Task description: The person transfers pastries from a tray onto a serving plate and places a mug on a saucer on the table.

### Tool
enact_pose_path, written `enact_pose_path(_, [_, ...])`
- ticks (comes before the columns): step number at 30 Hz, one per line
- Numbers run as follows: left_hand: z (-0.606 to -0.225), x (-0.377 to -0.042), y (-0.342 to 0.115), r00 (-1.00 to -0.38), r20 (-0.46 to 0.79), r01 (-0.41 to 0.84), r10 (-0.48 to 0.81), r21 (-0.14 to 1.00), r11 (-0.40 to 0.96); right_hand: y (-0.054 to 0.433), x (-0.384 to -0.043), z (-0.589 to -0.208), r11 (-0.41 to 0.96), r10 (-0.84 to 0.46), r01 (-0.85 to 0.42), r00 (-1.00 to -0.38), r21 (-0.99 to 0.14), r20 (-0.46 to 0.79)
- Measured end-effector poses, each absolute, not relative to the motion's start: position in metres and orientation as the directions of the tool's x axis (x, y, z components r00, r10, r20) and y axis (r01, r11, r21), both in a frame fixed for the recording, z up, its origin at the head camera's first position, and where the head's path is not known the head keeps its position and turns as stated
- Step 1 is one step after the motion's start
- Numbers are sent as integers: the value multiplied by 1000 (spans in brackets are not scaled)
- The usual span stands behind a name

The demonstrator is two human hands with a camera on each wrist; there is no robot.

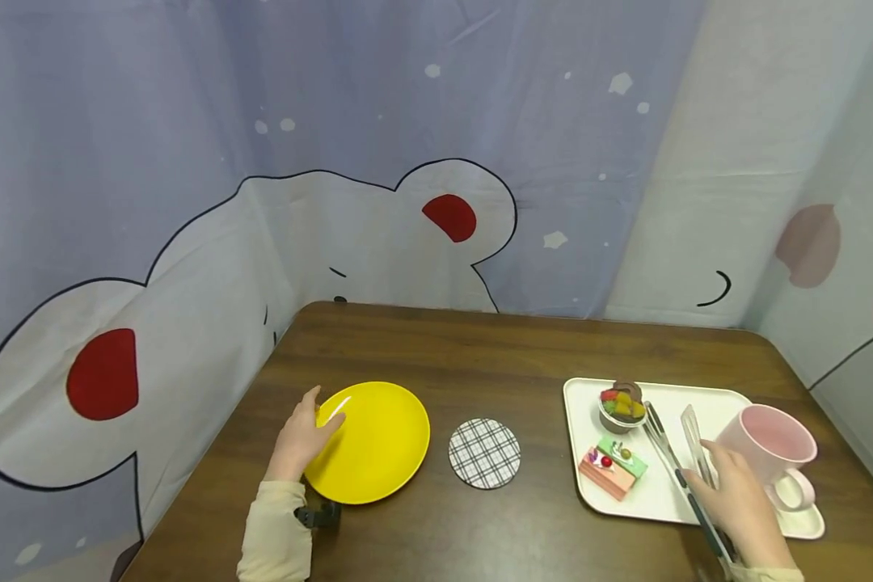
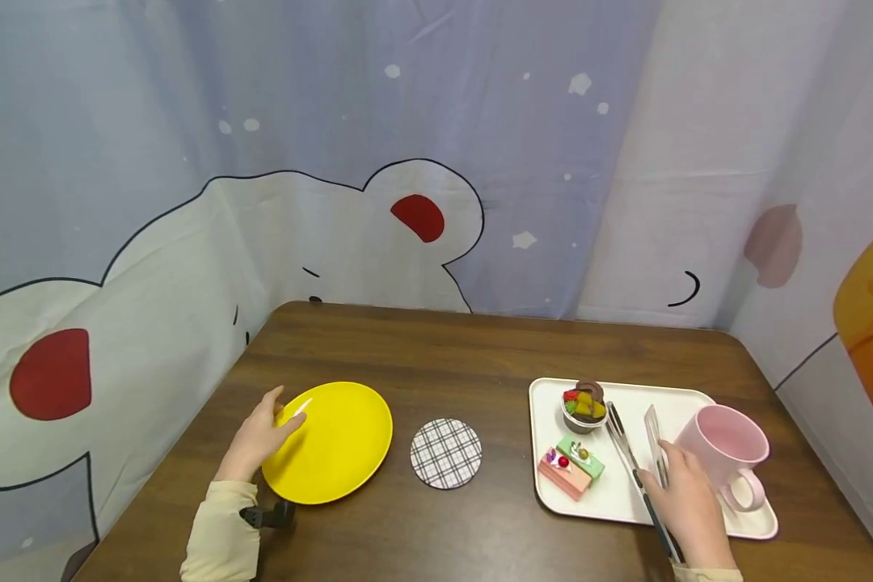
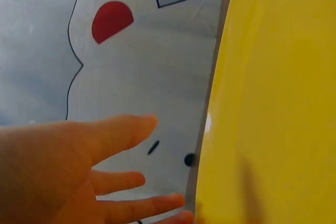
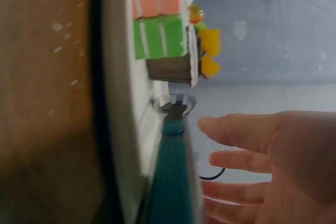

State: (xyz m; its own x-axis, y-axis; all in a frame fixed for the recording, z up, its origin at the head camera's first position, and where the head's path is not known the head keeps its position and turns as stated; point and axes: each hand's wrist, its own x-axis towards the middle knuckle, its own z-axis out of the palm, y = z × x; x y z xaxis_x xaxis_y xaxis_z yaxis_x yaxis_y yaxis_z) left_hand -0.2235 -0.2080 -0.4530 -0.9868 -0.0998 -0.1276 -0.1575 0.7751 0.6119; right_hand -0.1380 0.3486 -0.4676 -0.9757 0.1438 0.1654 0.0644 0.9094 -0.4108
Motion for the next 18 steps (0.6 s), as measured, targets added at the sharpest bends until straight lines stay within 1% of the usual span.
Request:
enact_pose_path(4, [-456,-219,-216,-982,-133,-190,-137,605,773,354,-138,-472,916,138,71,-980,-396,143])
enact_pose_path(11, [-463,-210,-224,-981,-128,-193,-146,584,789,353,-139,-477,913,118,80,-990,-399,72])
enact_pose_path(18, [-471,-208,-226,-970,-191,-233,-147,585,777,348,-137,-486,917,94,51,-992,-396,89])
